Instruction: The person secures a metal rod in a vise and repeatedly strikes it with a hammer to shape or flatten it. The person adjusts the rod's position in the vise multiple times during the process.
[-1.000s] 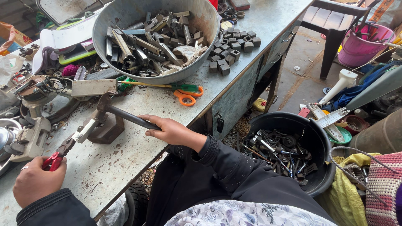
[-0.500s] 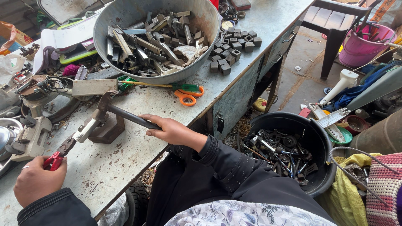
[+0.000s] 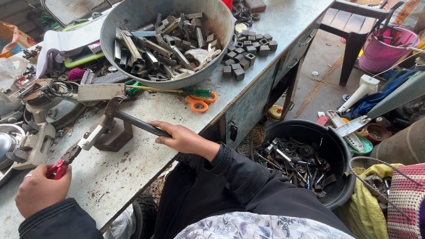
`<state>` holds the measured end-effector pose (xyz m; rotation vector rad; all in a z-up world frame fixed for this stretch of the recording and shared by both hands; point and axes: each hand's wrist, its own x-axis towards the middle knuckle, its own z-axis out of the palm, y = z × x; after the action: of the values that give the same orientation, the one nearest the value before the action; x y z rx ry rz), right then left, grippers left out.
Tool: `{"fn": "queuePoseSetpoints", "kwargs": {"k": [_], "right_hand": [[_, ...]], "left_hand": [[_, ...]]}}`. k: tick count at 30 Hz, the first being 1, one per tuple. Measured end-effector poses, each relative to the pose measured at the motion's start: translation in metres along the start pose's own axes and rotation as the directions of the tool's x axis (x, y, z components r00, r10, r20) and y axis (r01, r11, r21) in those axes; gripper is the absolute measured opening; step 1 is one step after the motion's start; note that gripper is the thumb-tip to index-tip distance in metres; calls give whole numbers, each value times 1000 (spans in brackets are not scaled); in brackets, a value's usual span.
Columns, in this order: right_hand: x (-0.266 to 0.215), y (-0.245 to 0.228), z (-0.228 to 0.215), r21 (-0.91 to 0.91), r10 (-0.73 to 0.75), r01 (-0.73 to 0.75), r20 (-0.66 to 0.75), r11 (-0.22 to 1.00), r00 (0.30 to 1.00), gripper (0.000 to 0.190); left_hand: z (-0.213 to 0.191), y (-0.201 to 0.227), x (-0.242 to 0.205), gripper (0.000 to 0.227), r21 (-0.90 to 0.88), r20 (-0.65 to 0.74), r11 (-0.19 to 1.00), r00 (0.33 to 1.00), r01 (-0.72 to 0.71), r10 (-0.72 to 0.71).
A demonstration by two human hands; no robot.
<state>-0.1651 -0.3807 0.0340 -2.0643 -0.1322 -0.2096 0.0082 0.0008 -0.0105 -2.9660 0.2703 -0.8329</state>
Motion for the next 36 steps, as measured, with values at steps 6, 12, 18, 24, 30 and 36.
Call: {"fn": "queuePoseSetpoints", "kwargs": {"k": [6,12,18,24,30,36], "right_hand": [[1,5,2,-1,-12,12,-4,1000,1000,64],[1,5,2,10,-78,78,-24,997,997,63],[-1,-1,0,5,13,-13,10,1000,1000,64],[-1,-3,0,14,7,-7,1,1000,1000,64],[-1,-3,0,4,44,-44,14,999,999,64],[1,4,1,-19,-16,16,-13,1000,1000,65]], "left_hand": [[-3,0,-1,42,-28,-6,1000,1000,-4,4],[-5,2,-2,43,-31,-15,999,1000,-9,8],[-6,3,-2,42,-17,-5,1000,1000,-7,7],[-6,3,-2,43,-16,1,1000,1000,-4,4],[-7,2,-2,42,-51,-12,999,1000,-9,8],[-10,5,-2,39,-115,-56,993,998,-31,24]]}}
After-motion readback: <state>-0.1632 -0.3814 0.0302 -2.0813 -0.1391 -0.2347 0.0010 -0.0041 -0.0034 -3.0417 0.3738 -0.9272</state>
